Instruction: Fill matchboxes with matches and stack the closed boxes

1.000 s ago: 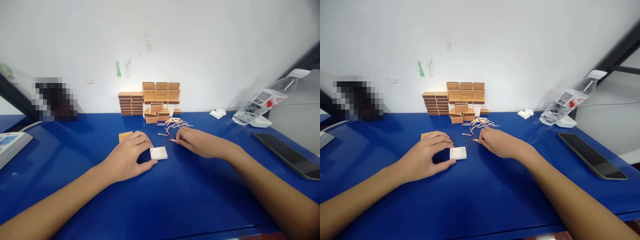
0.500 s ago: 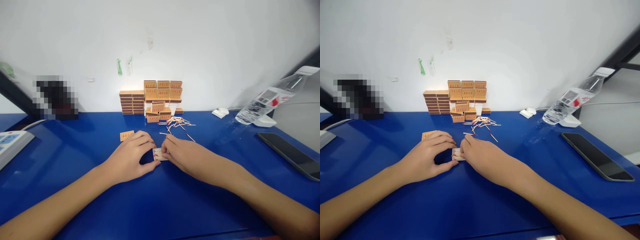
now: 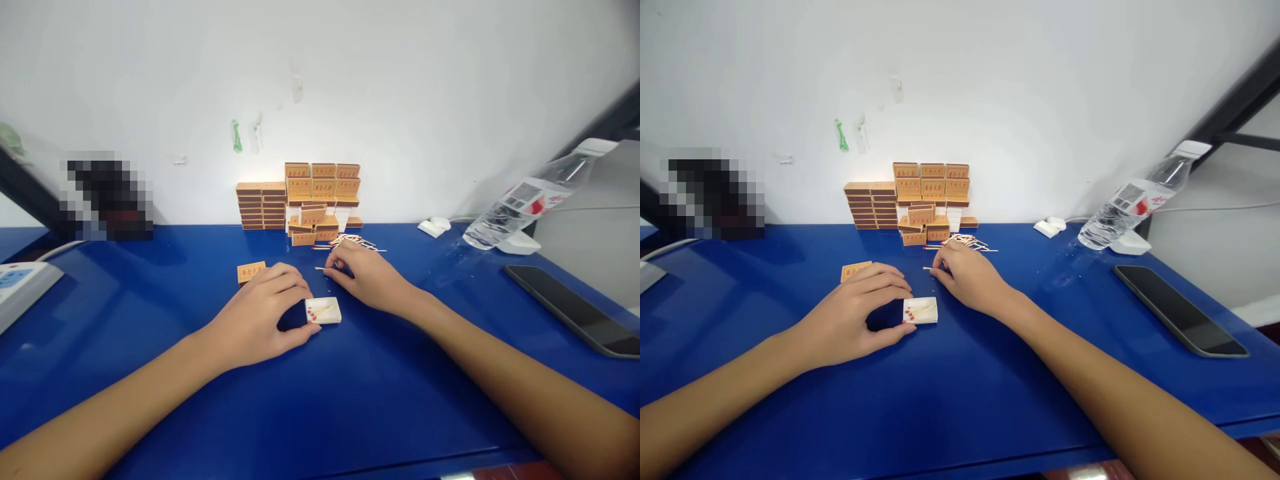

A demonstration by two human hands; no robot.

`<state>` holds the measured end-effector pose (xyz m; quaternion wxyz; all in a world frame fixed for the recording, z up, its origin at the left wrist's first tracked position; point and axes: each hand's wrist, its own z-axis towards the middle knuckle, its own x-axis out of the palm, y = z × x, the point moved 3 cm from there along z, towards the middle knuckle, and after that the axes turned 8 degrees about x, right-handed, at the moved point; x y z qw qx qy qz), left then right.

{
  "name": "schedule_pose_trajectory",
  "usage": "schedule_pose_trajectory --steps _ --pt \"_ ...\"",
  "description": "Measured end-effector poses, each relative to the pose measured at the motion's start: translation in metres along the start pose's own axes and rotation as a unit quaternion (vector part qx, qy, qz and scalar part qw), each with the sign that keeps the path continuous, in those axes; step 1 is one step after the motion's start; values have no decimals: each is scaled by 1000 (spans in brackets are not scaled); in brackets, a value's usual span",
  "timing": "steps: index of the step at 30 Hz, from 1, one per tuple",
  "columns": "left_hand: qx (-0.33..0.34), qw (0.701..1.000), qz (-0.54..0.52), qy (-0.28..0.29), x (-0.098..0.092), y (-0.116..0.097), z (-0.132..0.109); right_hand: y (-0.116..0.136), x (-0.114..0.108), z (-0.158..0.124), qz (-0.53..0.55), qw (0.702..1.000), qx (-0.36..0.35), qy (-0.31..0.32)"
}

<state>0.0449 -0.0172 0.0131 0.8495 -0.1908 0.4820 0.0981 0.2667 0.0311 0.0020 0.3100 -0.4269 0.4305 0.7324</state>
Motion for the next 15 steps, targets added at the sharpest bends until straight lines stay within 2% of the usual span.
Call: schedule_pose_trajectory --steps 4,10,15 --pt "-3 1000 2 2 0 0 0 4 1 2 -12 999 4 37" --pt "0 1000 3 -1 -1 0 -1 11 -21 -10 72 997 3 26" --pt "-10 1000 -1 9 1 2 -1 18 -25 -18 103 993 -18 52"
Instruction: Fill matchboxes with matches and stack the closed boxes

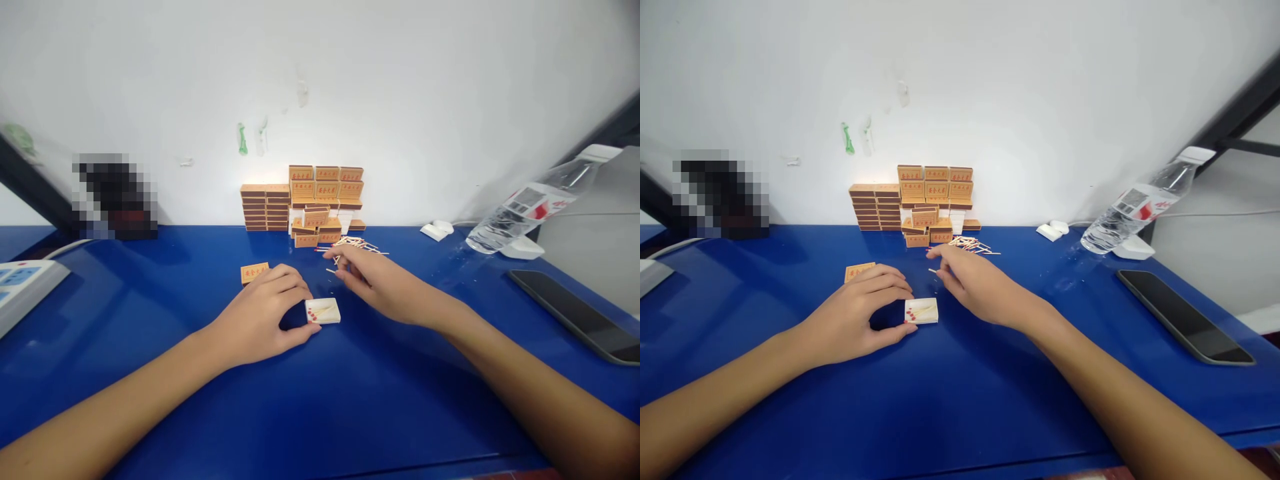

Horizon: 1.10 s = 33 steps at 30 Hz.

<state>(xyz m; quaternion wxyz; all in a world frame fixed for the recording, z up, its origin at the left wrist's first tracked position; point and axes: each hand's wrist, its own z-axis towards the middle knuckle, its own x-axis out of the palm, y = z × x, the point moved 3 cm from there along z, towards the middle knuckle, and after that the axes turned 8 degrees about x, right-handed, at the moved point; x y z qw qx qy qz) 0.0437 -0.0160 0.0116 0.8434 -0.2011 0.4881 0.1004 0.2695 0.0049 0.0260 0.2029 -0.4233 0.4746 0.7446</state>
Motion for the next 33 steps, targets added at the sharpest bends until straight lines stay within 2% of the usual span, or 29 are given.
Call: schedule_pose_trajectory --steps 3,7,11,15,21,24,33 --pt "-1 1000 -2 1 1 1 1 7 1 -2 12 1000 -14 -2" --pt "-5 1000 5 -5 1 2 0 16 0 -2 123 991 44 -25" --pt "-13 1000 11 -20 0 4 -1 21 6 -3 202 977 69 4" --pt "-23 1000 4 -19 0 6 -2 16 13 -4 163 982 78 48" --pt "-22 1000 2 -16 0 6 -1 14 12 -5 46 998 15 49" --pt "-15 1000 8 -16 -1 4 -1 16 14 -6 2 998 9 55" --pt "-6 1000 6 -10 -1 3 -1 22 15 -7 20 997 10 68"
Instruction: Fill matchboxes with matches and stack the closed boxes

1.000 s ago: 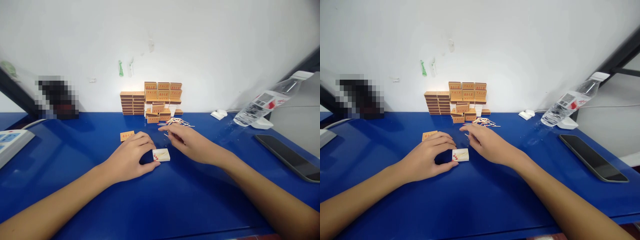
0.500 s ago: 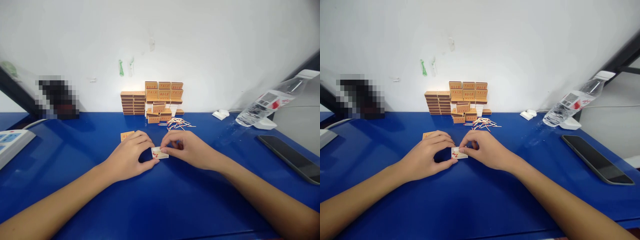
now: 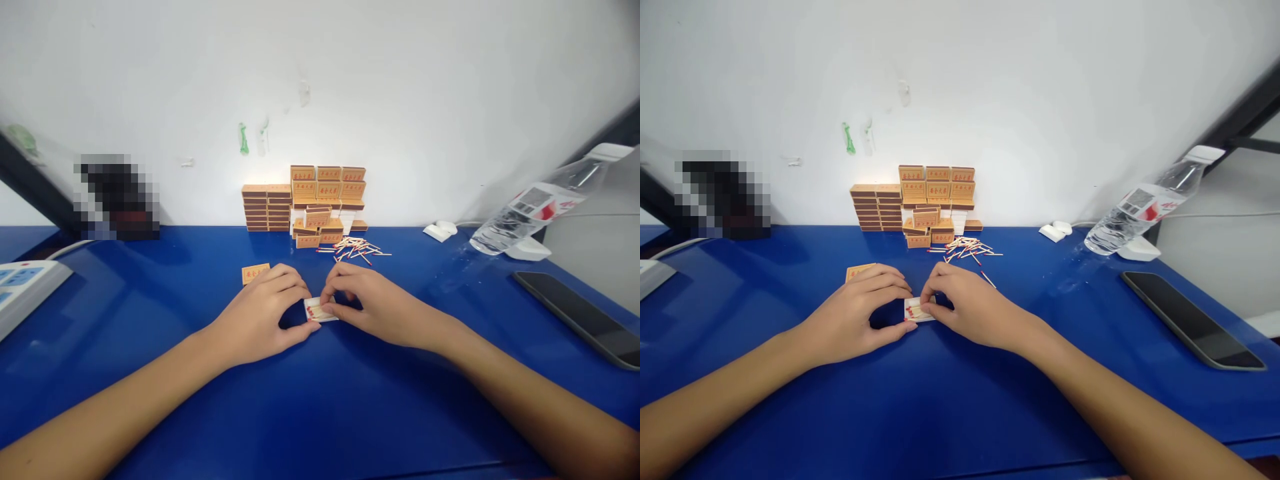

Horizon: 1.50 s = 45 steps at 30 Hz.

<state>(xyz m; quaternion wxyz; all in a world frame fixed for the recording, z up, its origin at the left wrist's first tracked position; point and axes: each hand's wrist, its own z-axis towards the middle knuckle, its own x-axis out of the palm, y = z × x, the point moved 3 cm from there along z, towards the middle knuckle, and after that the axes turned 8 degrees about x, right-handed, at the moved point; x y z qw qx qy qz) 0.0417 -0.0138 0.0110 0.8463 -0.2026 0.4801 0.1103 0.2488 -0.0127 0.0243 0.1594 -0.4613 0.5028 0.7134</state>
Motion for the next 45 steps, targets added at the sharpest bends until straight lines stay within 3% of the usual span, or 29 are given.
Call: schedule_pose_trajectory --steps 4,9,14,20,24,27,31,35,38,42,45 --pt "8 1000 -1 -4 -1 -1 1 4 -3 -2 29 1000 -10 -7" --pt "33 999 0 -9 0 0 1 12 1 -7 51 996 -16 67" --pt "57 998 -2 -8 1 1 0 13 1 -9 57 995 -1 86" --pt "46 999 0 -9 0 -1 0 12 -2 -7 15 999 -11 26" --pt "31 999 1 -8 -1 0 1 1 -25 -5 -47 998 -41 -25" --pt "16 999 -3 -43 -5 -1 2 -27 -53 -6 -127 986 40 -98" --pt "-7 997 8 -79 -7 -3 1 -73 -65 -8 -164 965 205 -14" --pt "-23 999 -7 -21 -1 2 0 -91 -60 -7 -156 956 246 24" --pt "-26 999 3 -33 -1 4 -1 -78 -54 -4 -137 970 196 35" --pt "-14 999 13 -33 -1 3 -1 -30 -37 -3 -75 995 62 -13" --pt "-9 1000 11 -28 0 1 -1 1 -16 -5 -55 998 6 -6"
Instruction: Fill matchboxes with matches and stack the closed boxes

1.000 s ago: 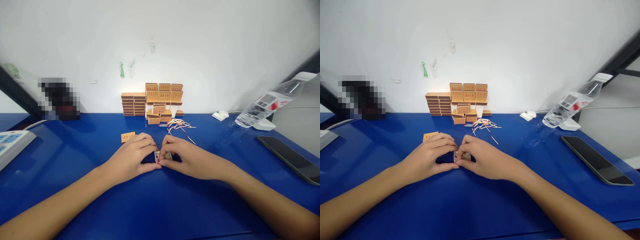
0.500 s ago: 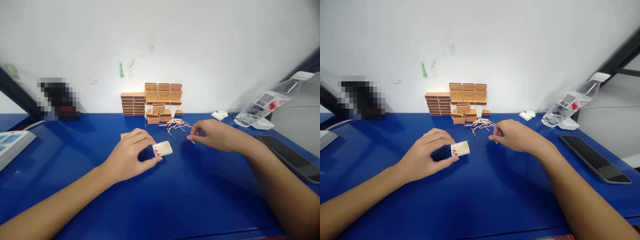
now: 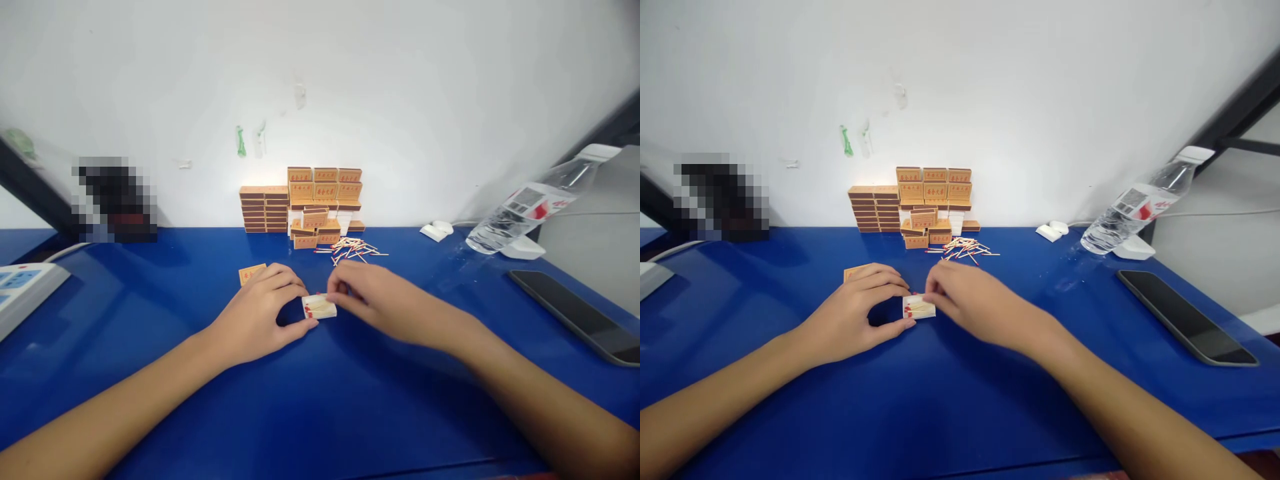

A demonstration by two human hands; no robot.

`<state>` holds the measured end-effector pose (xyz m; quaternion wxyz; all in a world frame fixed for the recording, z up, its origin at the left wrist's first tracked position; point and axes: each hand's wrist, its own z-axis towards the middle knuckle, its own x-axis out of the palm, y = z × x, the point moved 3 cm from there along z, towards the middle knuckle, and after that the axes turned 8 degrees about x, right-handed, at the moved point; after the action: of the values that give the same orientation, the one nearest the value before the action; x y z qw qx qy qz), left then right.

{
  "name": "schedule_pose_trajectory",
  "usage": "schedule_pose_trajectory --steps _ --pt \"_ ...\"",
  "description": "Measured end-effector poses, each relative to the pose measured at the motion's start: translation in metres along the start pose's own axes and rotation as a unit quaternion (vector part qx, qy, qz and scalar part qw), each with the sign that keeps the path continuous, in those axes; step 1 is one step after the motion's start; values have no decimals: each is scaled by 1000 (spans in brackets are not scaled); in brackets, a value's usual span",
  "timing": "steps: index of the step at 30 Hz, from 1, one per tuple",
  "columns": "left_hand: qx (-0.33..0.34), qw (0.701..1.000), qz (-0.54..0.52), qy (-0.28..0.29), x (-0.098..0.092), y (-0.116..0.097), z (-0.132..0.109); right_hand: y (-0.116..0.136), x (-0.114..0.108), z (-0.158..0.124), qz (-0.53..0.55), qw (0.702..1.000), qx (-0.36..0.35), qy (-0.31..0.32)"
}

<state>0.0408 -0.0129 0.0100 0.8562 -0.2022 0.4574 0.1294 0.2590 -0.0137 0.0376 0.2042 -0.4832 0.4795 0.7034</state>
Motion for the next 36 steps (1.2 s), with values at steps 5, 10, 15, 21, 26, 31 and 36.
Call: schedule_pose_trajectory --steps 5,10,15,21,26,31,36 --pt "0 1000 3 -2 0 -1 1 -8 3 7 -2 997 -27 -68" --pt "3 1000 -7 1 0 -2 1 -51 -7 26 -36 989 45 -133" --pt "8 1000 -2 -1 0 -3 1 -51 2 38 -53 979 146 -134" --pt "8 1000 -1 0 0 -2 1 -45 6 40 -40 984 138 -107" --pt "-1 1000 -7 -5 -1 -1 1 -26 -1 25 95 992 42 -78" --pt "1 1000 -2 -2 -1 -1 1 -7 5 15 191 981 43 -10" --pt "9 1000 3 2 0 -1 0 -1 12 14 224 974 20 21"
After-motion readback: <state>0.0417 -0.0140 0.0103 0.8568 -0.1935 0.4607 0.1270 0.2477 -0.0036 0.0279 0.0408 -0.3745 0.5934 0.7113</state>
